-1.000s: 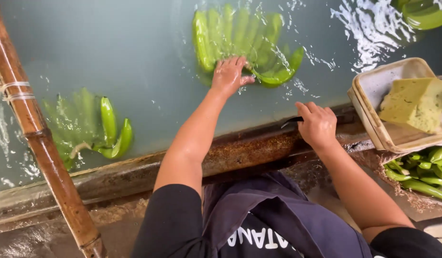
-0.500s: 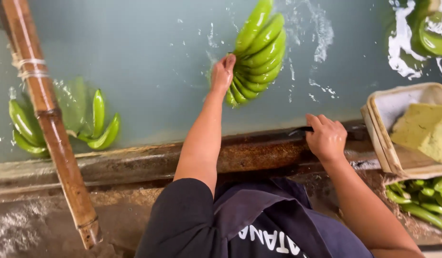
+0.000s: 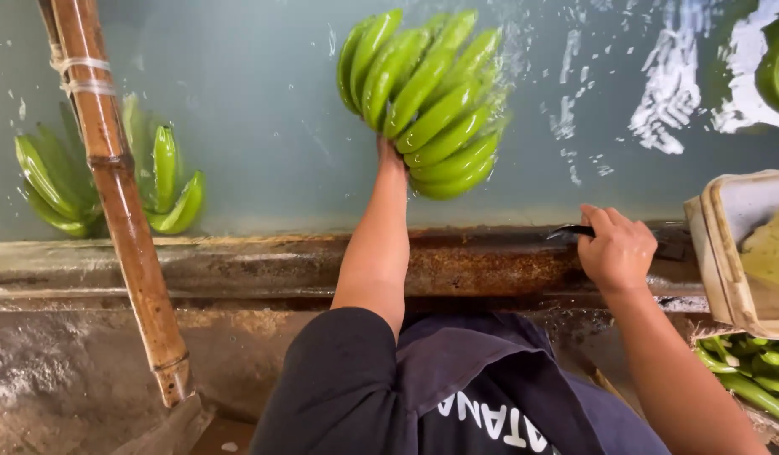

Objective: The recorder is sorting bunches of green bananas in a water tank, removing individual bananas or small clusters using a curved knife.

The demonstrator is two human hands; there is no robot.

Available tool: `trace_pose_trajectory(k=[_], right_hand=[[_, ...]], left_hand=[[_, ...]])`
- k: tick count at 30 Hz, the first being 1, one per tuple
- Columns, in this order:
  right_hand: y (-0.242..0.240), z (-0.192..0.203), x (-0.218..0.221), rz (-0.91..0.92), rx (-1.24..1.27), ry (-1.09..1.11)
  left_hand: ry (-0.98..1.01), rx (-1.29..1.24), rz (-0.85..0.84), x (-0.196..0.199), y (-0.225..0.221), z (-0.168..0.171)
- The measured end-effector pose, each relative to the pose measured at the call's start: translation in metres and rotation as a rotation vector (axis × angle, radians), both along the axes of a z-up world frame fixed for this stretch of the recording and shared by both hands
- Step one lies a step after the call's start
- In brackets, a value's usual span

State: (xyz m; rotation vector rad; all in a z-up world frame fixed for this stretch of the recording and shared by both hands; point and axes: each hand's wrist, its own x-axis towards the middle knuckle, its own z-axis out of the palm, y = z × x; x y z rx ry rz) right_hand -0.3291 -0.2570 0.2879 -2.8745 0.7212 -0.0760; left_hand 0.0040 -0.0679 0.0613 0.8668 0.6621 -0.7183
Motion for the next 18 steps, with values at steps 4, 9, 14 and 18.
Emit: trace_pose_trajectory(k=[4,9,14,18], right_hand=[[-0.001,-0.005,0.001,0.001,-0.017,-0.019],[0.0,-0.005,-0.001,0.006,-0.044,-0.016],[-0.001,-0.006,0.0,-0.015,-0.02,0.011],[-0.002,-0.008,-0.003,-0.008,-0.012,0.008]], left_hand=[[-0.03,-0.18,0.006,0.008,0.009,0.005],[-0.038,-0.36,-0.003,0.0,0.012,0.007],[-0.061,-0.612,-0.039,-0.004,0.006,0.006],[-0.074,-0.732,-0.055,-0.005,0.009,0.008]])
